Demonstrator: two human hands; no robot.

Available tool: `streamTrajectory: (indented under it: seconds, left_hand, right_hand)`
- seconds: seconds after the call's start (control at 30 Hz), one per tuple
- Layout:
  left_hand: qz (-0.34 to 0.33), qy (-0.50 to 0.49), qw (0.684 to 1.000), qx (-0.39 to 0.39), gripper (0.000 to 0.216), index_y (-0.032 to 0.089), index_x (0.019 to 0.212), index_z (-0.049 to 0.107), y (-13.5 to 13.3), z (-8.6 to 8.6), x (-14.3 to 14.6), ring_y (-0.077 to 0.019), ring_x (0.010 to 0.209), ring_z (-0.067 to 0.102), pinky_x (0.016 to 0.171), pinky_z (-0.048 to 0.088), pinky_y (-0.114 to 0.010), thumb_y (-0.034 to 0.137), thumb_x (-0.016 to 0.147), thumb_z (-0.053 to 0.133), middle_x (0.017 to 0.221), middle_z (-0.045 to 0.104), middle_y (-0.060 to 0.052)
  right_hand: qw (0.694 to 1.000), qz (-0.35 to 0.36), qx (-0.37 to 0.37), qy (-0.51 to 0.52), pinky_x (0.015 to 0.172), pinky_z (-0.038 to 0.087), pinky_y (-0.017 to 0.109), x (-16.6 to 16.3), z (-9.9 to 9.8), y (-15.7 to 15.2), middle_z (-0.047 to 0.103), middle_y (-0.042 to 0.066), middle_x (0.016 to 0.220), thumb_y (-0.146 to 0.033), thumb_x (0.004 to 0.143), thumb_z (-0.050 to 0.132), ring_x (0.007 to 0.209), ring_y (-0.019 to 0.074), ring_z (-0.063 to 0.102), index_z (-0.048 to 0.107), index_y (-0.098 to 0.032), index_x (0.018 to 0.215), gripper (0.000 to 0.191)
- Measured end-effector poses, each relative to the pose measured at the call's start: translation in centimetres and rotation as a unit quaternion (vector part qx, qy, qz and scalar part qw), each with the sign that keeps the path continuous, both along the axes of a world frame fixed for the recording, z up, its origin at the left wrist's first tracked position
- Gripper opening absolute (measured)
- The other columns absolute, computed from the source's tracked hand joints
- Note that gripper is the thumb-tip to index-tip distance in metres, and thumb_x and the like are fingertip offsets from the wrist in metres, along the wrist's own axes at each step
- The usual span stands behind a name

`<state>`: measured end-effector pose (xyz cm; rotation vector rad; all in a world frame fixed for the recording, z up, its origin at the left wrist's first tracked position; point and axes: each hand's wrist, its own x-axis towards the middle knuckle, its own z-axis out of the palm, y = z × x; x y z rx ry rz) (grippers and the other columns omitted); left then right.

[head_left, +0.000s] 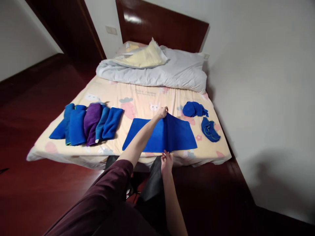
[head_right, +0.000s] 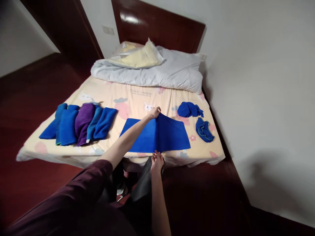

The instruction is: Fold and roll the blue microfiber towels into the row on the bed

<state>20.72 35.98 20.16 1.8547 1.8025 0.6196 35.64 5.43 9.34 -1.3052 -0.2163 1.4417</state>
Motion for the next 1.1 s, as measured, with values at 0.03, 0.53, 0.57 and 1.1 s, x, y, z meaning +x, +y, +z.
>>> streamTrajectory:
  seconds: [0.03, 0.53, 0.57, 1.1]
  left_hand:
    - [0.0, -0.007, 1.0, 0.006, 0.029, 0.013, 0.121, 0.067, -0.7, 1.2, 0.0, -0.0184, 0.08, 0.072, 0.089, 0.056, -0.031, 0.014, 0.097, 0.052, 0.101, 0.078, -0.011]
    - [0.012, -0.154, 0.954, 0.257, 0.019, 0.012, 0.104, 0.07, -7.6, 21.1, -3.9, -0.0159, 0.086, 0.066, 0.089, 0.051, -0.03, 0.024, 0.092, 0.062, 0.091, 0.072, -0.005]
    - [0.014, -0.166, 0.946, 0.279, 0.019, 0.012, 0.103, 0.07, -7.8, 22.3, -4.1, -0.0158, 0.087, 0.065, 0.09, 0.05, -0.029, 0.026, 0.092, 0.063, 0.089, 0.071, -0.004]
    - [-0.102, -0.421, 0.855, 0.285, 0.037, 0.014, 0.097, 0.068, -14.3, 31.1, -4.8, -0.0139, 0.077, 0.06, 0.076, 0.049, -0.028, 0.036, 0.073, 0.086, 0.082, 0.064, -0.002]
  right_hand:
    - [1.0, -0.01, 0.015, -0.002, 0.079, 0.06, 0.031, 0.5, 0.9, -0.2, 0.078, 0.009, 0.114, -0.043, 0.087, 0.072, 0.096, 0.0196, 0.073, 0.062, -0.025, 0.096, 0.023]
    - [0.862, -0.065, 0.357, -0.355, 0.076, 0.048, 0.028, 13.1, 22.9, 5.4, 0.065, 0.002, 0.081, -0.065, 0.087, 0.066, 0.079, 0.0156, 0.058, 0.066, -0.015, 0.091, 0.05]
    - [0.849, -0.071, 0.381, -0.358, 0.078, 0.049, 0.029, 13.8, 24.8, 6.2, 0.067, 0.004, 0.087, -0.063, 0.087, 0.067, 0.082, 0.016, 0.061, 0.066, -0.015, 0.095, 0.049]
    - [0.853, -0.059, 0.431, -0.287, 0.071, 0.062, 0.03, 17.9, 38.9, 6.8, 0.077, 0.004, 0.088, -0.045, 0.069, 0.094, 0.079, 0.0166, 0.071, 0.077, -0.018, 0.094, 0.041]
